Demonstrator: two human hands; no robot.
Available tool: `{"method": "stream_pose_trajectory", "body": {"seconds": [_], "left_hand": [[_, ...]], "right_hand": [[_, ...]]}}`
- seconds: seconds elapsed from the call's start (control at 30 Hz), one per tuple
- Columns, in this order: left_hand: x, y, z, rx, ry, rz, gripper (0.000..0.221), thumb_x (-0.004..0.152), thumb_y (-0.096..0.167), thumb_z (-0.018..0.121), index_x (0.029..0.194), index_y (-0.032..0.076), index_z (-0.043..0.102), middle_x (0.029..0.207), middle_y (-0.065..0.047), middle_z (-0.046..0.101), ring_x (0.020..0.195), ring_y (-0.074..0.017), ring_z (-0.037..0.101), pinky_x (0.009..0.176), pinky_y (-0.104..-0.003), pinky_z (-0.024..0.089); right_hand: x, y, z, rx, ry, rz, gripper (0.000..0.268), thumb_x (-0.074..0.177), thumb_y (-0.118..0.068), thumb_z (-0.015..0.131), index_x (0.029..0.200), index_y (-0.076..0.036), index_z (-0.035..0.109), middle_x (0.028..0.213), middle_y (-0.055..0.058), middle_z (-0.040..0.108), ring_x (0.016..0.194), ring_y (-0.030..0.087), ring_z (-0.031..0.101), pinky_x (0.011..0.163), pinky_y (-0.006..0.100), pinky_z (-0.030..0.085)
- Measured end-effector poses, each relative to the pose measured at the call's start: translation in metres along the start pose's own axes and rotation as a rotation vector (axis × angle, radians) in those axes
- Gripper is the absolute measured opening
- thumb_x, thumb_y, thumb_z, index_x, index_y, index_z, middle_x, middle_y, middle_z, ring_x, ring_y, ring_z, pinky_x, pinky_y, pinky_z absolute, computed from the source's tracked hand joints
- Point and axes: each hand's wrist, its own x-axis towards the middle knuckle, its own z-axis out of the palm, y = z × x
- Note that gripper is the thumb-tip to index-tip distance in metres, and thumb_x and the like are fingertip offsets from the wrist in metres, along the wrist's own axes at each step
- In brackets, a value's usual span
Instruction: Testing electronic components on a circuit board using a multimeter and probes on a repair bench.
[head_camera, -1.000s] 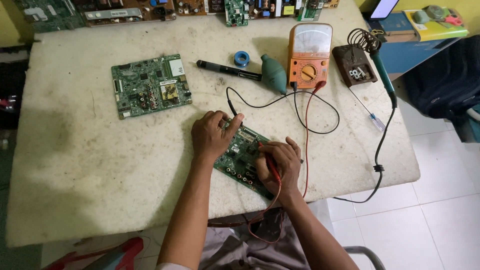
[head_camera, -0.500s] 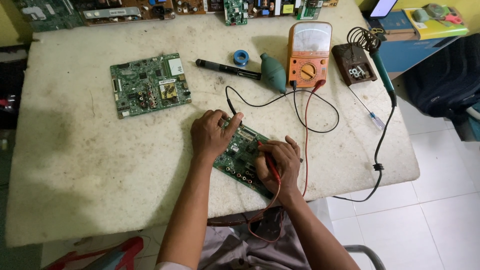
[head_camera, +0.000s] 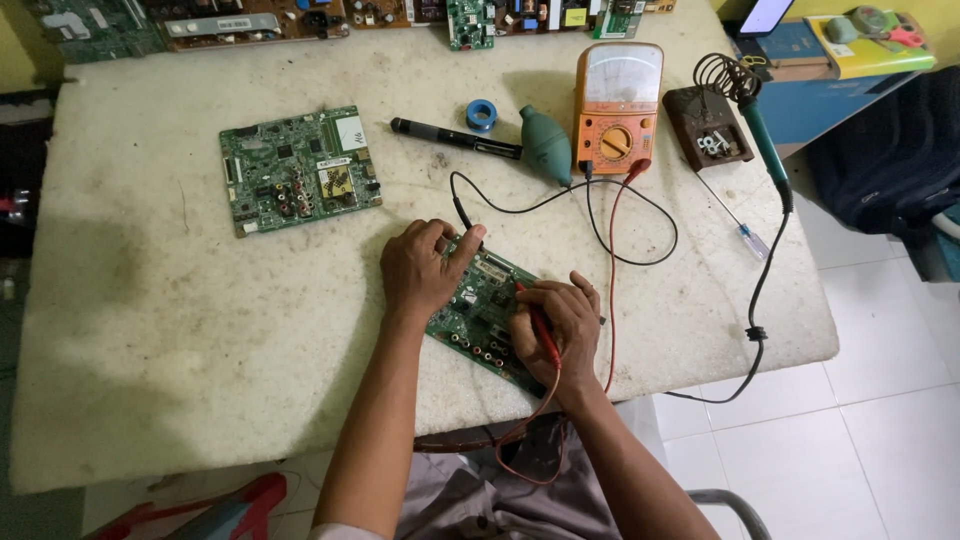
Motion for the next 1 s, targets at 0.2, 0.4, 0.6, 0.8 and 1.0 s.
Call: {"method": "stream_pose_trajectory", "body": {"seconds": [0.2, 0.4, 0.6, 0.8, 1.0], "left_hand": [[0.0003, 0.0018, -0.0025, -0.014, 0.008, 0.006, 0.071, 0.106, 0.075, 0.054, 0.093, 0.009, 0.074, 0.073, -0.009, 0.062, 0.068, -0.0346, 0.072, 0.072, -0.054, 0.058], [0.0, 0.0021, -0.0023, -0.016, 0.024, 0.014, 0.071, 0.106, 0.075, 0.054, 0.093, 0.008, 0.074, 0.072, -0.01, 0.062, 0.068, -0.0354, 0.072, 0.072, -0.054, 0.057], [0.0006, 0.0022, -0.0019, -0.013, 0.001, -0.005, 0.072, 0.105, 0.077, 0.054, 0.093, 0.009, 0.074, 0.073, -0.009, 0.062, 0.069, -0.0346, 0.072, 0.073, -0.053, 0.056], [-0.0001, 0.0033, -0.0025, -0.009, 0.011, -0.001, 0.071, 0.106, 0.076, 0.054, 0.093, 0.009, 0.074, 0.073, -0.009, 0.062, 0.069, -0.034, 0.072, 0.073, -0.052, 0.057], [0.0006, 0.0028, -0.0045, -0.017, -0.018, 0.005, 0.07, 0.108, 0.074, 0.053, 0.096, 0.007, 0.074, 0.075, -0.011, 0.063, 0.07, -0.0357, 0.072, 0.072, -0.056, 0.058]], "right_hand": [[-0.0006, -0.0004, 0.0, -0.007, -0.005, 0.002, 0.014, 0.073, -0.009, 0.073, 0.084, -0.016, 0.078, 0.079, 0.007, 0.075, 0.092, 0.027, 0.076, 0.108, 0.046, 0.044], [-0.0017, 0.0021, 0.0011, -0.006, -0.01, -0.004, 0.013, 0.073, -0.01, 0.073, 0.084, -0.015, 0.078, 0.08, 0.006, 0.076, 0.092, 0.026, 0.076, 0.108, 0.046, 0.044], [-0.0024, 0.0039, 0.0016, 0.015, -0.016, 0.009, 0.012, 0.074, -0.011, 0.074, 0.084, -0.015, 0.078, 0.079, 0.006, 0.075, 0.093, 0.026, 0.076, 0.108, 0.046, 0.044], [-0.0015, 0.0031, 0.0011, 0.012, -0.015, 0.005, 0.012, 0.074, -0.01, 0.074, 0.084, -0.015, 0.078, 0.08, 0.007, 0.076, 0.093, 0.026, 0.076, 0.108, 0.046, 0.044], [-0.0008, 0.0015, -0.0014, 0.022, -0.015, 0.0, 0.013, 0.074, -0.011, 0.074, 0.085, -0.015, 0.078, 0.079, 0.006, 0.075, 0.093, 0.027, 0.076, 0.108, 0.047, 0.043]]}}
